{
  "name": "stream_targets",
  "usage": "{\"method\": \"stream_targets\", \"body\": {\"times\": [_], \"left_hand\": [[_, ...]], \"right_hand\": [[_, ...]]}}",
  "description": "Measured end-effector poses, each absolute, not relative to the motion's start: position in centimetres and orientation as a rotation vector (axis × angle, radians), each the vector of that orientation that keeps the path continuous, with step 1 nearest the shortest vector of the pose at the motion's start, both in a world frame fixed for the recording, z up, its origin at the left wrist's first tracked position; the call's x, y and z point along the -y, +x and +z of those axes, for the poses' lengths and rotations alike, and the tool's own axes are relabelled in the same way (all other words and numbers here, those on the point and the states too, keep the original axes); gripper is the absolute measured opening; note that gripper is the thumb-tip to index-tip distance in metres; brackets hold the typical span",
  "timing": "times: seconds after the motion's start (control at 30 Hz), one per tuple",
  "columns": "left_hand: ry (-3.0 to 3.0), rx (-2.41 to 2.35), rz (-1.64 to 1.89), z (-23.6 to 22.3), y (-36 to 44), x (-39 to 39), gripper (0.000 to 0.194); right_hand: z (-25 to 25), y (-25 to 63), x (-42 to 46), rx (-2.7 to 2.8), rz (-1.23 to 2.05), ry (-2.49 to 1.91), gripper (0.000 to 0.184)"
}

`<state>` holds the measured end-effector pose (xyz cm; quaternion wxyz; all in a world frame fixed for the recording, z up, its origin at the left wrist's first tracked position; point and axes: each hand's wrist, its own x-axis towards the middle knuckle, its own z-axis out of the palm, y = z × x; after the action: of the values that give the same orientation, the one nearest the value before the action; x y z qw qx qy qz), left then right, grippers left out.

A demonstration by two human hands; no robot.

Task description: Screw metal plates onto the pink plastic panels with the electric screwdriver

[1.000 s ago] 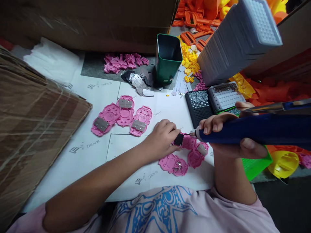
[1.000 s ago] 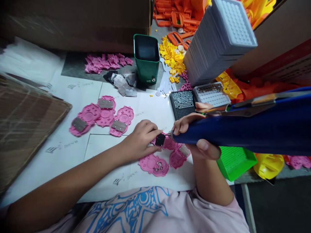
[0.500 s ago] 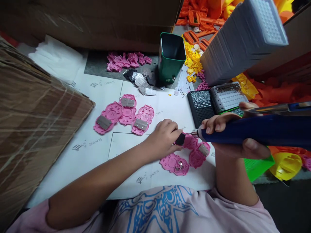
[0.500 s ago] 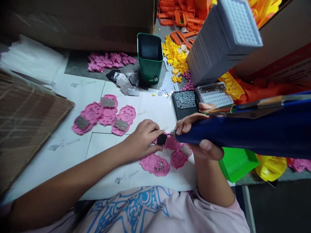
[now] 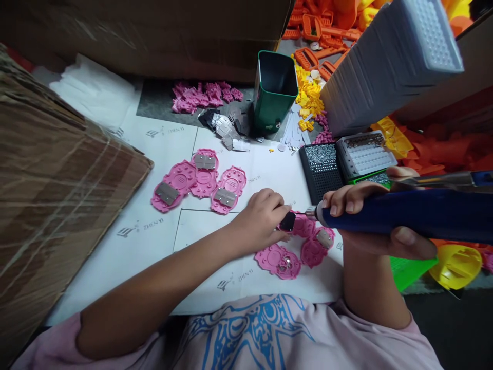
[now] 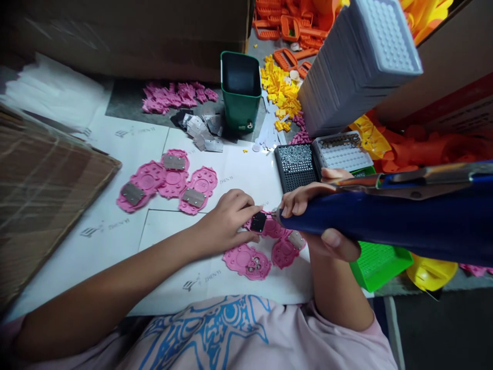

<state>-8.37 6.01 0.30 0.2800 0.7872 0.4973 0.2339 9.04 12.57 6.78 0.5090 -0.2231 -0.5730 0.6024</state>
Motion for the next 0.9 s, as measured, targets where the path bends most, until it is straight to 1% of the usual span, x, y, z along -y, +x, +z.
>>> {"method": "stream_targets", "body": {"times": [0.07, 0.13, 0.17, 0.3, 0.4, 0.53, 0.9], "left_hand": [[2.074, -1.321, 0.690, 0.2, -8.4, -6.0, 0.057], [2.043, -1.326, 0.773, 0.1, -8.4, -6.0, 0.057], [2.034, -1.334, 0.815, 0.0, -8.4, -6.0, 0.053], [2.041, -1.330, 0.910, -0.2, -8.3, -6.0, 0.026], [2.064, -1.296, 0.883, -0.2, -8.3, -6.0, 0.016], [2.061, -1.274, 0.847, -0.1, -8.5, -6.0, 0.019], [2.034, -1.234, 0.818, 0.0, -8.6, -6.1, 0.017]], "right_hand": [[6.7, 9.3, -12.4, 1.371, 1.468, -0.545, 0.028], [6.8, 9.4, -12.1, 1.350, 1.491, -0.527, 0.029], [6.8, 9.5, -11.9, 1.336, 1.500, -0.507, 0.030], [7.5, 9.4, -11.2, 1.322, 1.528, -0.449, 0.037], [8.1, 9.1, -10.8, 1.324, 1.543, -0.471, 0.039], [8.3, 8.7, -10.6, 1.323, 1.547, -0.496, 0.045], [8.0, 8.7, -10.7, 1.314, 1.534, -0.465, 0.047]]}}
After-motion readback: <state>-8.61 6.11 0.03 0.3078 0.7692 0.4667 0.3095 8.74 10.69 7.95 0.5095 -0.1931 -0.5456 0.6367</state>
